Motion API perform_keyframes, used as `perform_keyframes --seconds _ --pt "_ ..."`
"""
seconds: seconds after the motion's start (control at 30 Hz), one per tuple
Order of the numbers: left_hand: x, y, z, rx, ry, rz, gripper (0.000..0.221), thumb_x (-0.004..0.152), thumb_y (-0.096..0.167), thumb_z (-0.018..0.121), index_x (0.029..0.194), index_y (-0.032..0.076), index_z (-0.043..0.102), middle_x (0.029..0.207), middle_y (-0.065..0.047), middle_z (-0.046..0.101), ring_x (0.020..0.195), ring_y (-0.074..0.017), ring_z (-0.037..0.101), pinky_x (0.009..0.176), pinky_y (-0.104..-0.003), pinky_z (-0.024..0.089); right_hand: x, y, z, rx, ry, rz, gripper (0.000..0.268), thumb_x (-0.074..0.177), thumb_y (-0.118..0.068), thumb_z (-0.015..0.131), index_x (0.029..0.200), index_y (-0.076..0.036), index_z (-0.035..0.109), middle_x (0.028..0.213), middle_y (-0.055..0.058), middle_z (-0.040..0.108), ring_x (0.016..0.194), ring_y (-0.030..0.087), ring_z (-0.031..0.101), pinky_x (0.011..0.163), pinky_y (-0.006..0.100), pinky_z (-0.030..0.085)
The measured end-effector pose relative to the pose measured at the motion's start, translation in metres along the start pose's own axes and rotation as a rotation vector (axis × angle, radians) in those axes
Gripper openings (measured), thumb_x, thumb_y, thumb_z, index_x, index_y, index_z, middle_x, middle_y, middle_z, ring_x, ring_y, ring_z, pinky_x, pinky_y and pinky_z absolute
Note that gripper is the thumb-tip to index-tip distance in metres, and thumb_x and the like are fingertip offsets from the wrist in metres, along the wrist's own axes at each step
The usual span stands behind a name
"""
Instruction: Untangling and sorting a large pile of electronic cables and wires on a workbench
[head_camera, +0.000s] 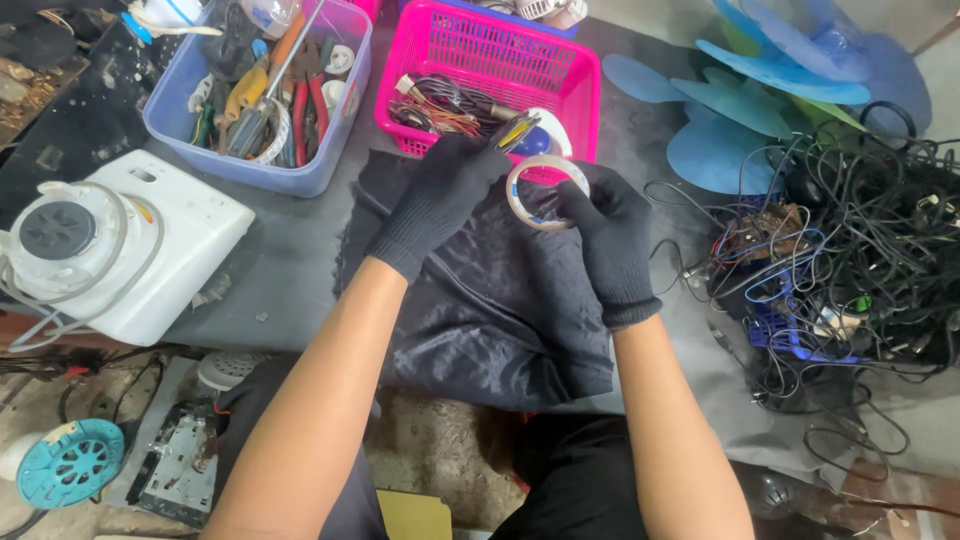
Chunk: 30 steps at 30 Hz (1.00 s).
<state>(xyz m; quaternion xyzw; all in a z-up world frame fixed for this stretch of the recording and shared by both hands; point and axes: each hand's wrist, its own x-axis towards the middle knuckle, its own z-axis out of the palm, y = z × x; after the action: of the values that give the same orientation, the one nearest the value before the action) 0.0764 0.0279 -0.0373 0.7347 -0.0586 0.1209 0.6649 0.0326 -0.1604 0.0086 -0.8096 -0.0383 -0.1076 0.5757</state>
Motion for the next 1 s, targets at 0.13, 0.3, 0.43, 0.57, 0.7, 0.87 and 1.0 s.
perform_keyframes --seconds 0.13,0.3,0.43,0.57,0.7,0.87,1.0 --pt "-0.001 -0.018 0.003 0.19 0.03 0.112 0.025 0.098 0.022 0.065 0.076 0.013 0.059 0.054 -0.006 0.056 0.066 -0.0207 0.069 0.05 -0.025 0.048 0.001 0.008 0.001 0.005 0.011 -0.034 0.019 0.096 -0.021 0.079 0.103 -0.004 0.073 0.08 0.007 0.069 0.075 0.014 0.064 0.073 0.029 0.055" --pt "-0.006 -0.024 0.011 0.816 0.166 0.346 0.02 0.099 0.031 0.057 0.083 0.019 0.055 0.054 -0.002 0.058 0.061 -0.0222 0.073 0.045 -0.031 0.054 0.002 0.012 -0.004 -0.063 0.074 -0.093 0.023 0.098 -0.025 0.08 0.107 -0.004 0.075 0.082 0.012 0.072 0.075 0.016 0.068 0.069 0.03 0.056" --pt "-0.015 -0.015 0.012 0.87 0.2 0.456 0.015 0.096 0.027 0.057 0.095 0.012 0.062 0.055 -0.005 0.06 0.058 -0.0268 0.073 0.046 -0.037 0.057 -0.008 -0.008 0.0 -0.111 0.081 -0.156 0.02 0.098 -0.024 0.079 0.109 -0.008 0.076 0.084 0.008 0.072 0.082 0.012 0.063 0.074 0.031 0.055" --pt "-0.016 -0.027 0.023 1.329 0.315 0.634 0.032 0.088 0.04 0.061 0.109 0.017 0.066 0.054 0.006 0.054 0.049 -0.0137 0.067 0.042 -0.032 0.052 -0.018 -0.01 0.005 -0.235 0.059 -0.222 0.015 0.097 -0.021 0.08 0.105 -0.009 0.078 0.087 0.013 0.076 0.085 0.024 0.074 0.076 0.034 0.058" --pt "-0.018 -0.02 0.024 1.353 0.335 0.733 0.034 0.077 0.041 0.067 0.101 0.016 0.071 0.053 0.002 0.056 0.05 -0.0178 0.067 0.045 -0.036 0.051 -0.024 -0.023 0.014 -0.38 0.053 -0.35 0.021 0.094 -0.023 0.082 0.108 -0.008 0.079 0.095 0.016 0.077 0.094 0.038 0.073 0.079 0.043 0.058" --pt "-0.02 -0.007 0.048 1.294 0.566 0.659 0.029 0.08 0.037 0.065 0.085 0.009 0.068 0.042 0.001 0.038 0.036 -0.0223 0.055 0.039 -0.026 0.039 -0.024 -0.015 0.012 -0.428 0.043 -0.446 0.02 0.098 -0.023 0.08 0.11 -0.008 0.078 0.098 0.017 0.077 0.096 0.041 0.072 0.082 0.046 0.058" --pt "-0.025 0.001 0.056 1.225 0.697 0.605 0.034 0.085 0.034 0.064 0.075 0.002 0.066 0.039 -0.003 0.031 0.036 -0.0289 0.054 0.041 -0.018 0.031 -0.023 -0.014 0.012 -0.439 0.024 -0.5 0.017 0.102 -0.016 0.074 0.113 -0.004 0.077 0.105 0.021 0.076 0.101 0.045 0.07 0.083 0.051 0.058"
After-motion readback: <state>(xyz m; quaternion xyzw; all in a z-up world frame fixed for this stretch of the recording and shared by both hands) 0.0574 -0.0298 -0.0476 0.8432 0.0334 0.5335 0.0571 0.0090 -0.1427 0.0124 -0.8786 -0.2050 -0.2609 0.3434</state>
